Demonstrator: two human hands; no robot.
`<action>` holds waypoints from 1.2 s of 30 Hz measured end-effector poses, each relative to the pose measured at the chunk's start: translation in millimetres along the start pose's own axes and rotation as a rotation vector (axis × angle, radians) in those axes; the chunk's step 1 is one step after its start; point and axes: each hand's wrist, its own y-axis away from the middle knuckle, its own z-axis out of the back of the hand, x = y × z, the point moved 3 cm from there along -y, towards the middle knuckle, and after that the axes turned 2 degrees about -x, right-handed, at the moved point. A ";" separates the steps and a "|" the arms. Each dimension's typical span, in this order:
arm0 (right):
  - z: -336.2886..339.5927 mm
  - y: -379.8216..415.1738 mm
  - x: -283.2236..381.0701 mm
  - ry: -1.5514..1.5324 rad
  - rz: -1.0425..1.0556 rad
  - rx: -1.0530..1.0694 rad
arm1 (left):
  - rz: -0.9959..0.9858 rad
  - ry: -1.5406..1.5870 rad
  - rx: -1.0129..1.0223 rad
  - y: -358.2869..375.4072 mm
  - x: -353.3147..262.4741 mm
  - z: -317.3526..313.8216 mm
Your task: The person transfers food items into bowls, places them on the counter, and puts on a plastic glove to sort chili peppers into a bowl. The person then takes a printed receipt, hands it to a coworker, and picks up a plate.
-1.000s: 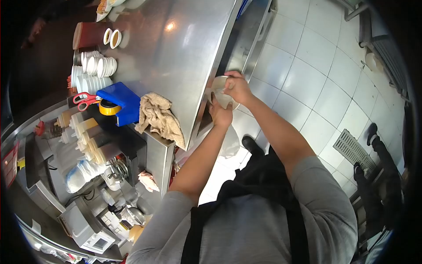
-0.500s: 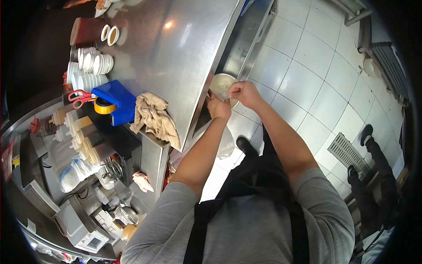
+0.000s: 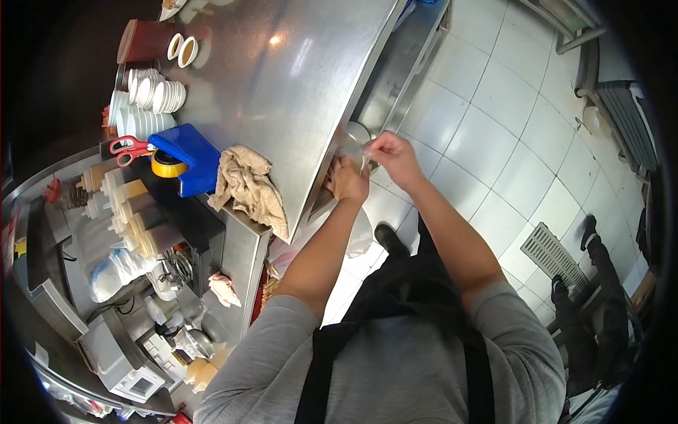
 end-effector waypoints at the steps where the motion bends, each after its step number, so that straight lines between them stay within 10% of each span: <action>1: 5.9 4.3 5.6 0.018 0.032 -0.063 | 0.023 -0.040 -0.002 0.3 -1.3 1.1; 11: 114.2 35.8 90.4 0.009 0.107 -0.529 | 0.200 0.236 0.454 -37.7 0.3 9.6; 18: 26.4 -5.4 6.9 0.404 -0.196 -0.172 | -0.099 -0.260 0.121 -13.6 -14.5 33.7; 22: 21.8 -35.8 0.6 0.081 -0.347 -0.420 | -0.137 -0.006 0.061 -4.0 -15.4 43.7; 28: 23.6 -46.5 -12.8 0.158 -0.324 -0.037 | -0.230 0.783 0.003 -15.4 -28.8 41.3; 33: 42.5 -37.6 -24.0 -0.136 -0.314 -0.397 | -0.152 0.266 -0.399 -69.1 54.7 -39.7; 36: 35.1 -31.1 -29.6 -0.154 -0.312 -0.416 | -0.053 0.339 -0.231 -58.6 57.7 -38.4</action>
